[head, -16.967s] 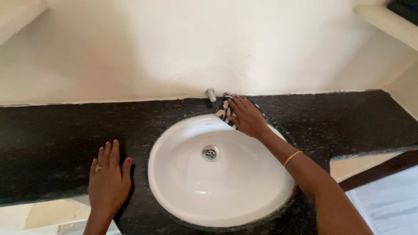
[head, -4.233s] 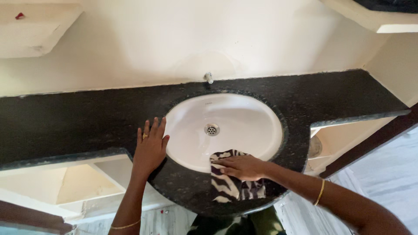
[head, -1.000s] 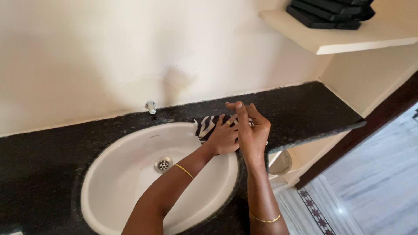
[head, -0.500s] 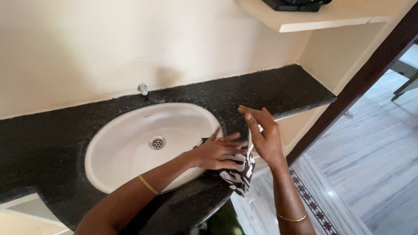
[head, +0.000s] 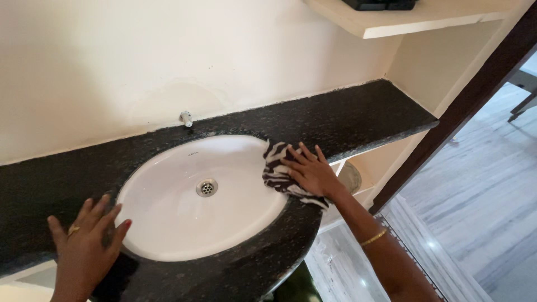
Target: The person wipes the interior of a white ceramic sink and the surrounding black granite countertop using a patterned cloth. The person repeatedly wipes the sink basin, faucet, and countertop surfaces.
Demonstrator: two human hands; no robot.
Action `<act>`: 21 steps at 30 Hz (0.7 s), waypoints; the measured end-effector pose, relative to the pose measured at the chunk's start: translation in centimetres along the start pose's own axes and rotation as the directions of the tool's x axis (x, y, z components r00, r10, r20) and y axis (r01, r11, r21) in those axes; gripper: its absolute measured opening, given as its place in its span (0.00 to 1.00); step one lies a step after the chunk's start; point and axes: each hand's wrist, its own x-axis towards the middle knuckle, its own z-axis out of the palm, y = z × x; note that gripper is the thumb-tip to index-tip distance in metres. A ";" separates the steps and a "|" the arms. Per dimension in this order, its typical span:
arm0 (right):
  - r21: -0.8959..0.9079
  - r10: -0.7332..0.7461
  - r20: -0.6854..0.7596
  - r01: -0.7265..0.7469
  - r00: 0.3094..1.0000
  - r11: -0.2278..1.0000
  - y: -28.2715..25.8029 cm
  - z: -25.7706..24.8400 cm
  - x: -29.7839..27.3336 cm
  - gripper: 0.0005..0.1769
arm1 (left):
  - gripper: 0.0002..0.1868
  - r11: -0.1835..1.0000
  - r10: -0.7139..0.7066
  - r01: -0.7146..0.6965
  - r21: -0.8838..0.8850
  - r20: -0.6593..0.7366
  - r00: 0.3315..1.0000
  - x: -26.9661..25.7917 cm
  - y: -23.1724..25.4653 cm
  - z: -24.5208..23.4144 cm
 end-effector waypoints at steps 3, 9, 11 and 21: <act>-0.039 0.035 -0.121 -0.040 0.992 0.998 2.9 1.2 4.3 0.34 | 0.31 0.981 -0.144 0.134 0.140 0.066 0.987 -0.5 -2.6 3.2; -0.085 0.012 -0.215 -0.030 0.977 0.996 4.8 2.6 6.1 0.35 | 0.40 0.985 -0.152 0.139 0.104 0.138 0.979 -0.3 -2.9 5.0; -0.018 -0.055 -0.156 0.052 0.986 0.998 3.6 2.5 4.9 0.35 | 0.40 0.967 -0.199 0.170 0.188 0.149 0.969 -0.5 -2.5 4.4; 0.137 -0.332 0.077 0.320 0.940 0.937 -6.2 -1.6 -7.5 0.31 | 0.35 0.993 -0.117 0.113 0.036 0.130 0.985 -0.8 -1.3 1.5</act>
